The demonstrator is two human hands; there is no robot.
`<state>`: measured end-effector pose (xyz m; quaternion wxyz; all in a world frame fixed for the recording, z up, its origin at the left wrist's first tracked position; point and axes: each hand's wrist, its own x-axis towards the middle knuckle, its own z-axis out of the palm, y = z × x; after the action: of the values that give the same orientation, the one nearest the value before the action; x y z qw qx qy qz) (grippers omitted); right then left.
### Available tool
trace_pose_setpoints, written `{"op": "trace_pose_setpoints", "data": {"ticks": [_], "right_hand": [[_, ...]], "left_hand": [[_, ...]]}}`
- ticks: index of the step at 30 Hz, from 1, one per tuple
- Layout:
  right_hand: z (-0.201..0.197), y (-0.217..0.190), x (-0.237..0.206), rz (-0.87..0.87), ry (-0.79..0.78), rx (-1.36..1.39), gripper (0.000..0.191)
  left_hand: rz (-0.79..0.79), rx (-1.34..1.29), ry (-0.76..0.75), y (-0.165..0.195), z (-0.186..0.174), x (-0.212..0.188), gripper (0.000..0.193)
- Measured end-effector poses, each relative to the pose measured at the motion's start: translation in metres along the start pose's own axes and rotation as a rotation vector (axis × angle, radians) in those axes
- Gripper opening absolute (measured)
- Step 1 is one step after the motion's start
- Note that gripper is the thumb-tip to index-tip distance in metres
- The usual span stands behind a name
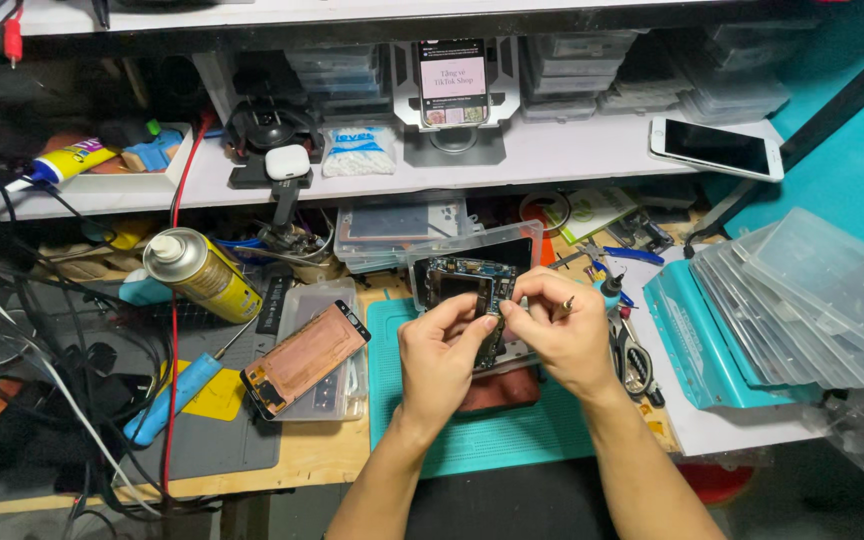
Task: The person disassembles a smartphone at a repair bench. They pry off the back cover, place it in a plastic tray, then lift out the midframe and work around the exposed internals, using a small pry tool and tweezers to separate and reposition components while holding the frame.
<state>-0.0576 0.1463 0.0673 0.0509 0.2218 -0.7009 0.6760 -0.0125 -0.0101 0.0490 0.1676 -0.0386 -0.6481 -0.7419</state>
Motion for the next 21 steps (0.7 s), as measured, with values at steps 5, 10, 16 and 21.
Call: {"op": "trace_pose_setpoints", "data": {"ticks": [5,10,16,21], "right_hand": [[0.000,0.008,-0.001,0.035,0.010,0.071,0.005],[0.001,0.010,-0.001,0.042,0.018,0.161,0.007],[0.000,0.000,0.000,-0.043,0.030,0.043,0.007],[0.000,0.003,-0.001,-0.092,0.051,0.075,0.007]], "left_hand": [[0.001,-0.036,0.018,-0.002,0.002,0.000,0.024],[0.055,-0.005,0.018,0.003,0.003,-0.002,0.022],[0.092,0.017,0.002,0.011,0.005,-0.004,0.026],[0.076,0.059,-0.027,0.015,0.007,-0.003,0.033]]}}
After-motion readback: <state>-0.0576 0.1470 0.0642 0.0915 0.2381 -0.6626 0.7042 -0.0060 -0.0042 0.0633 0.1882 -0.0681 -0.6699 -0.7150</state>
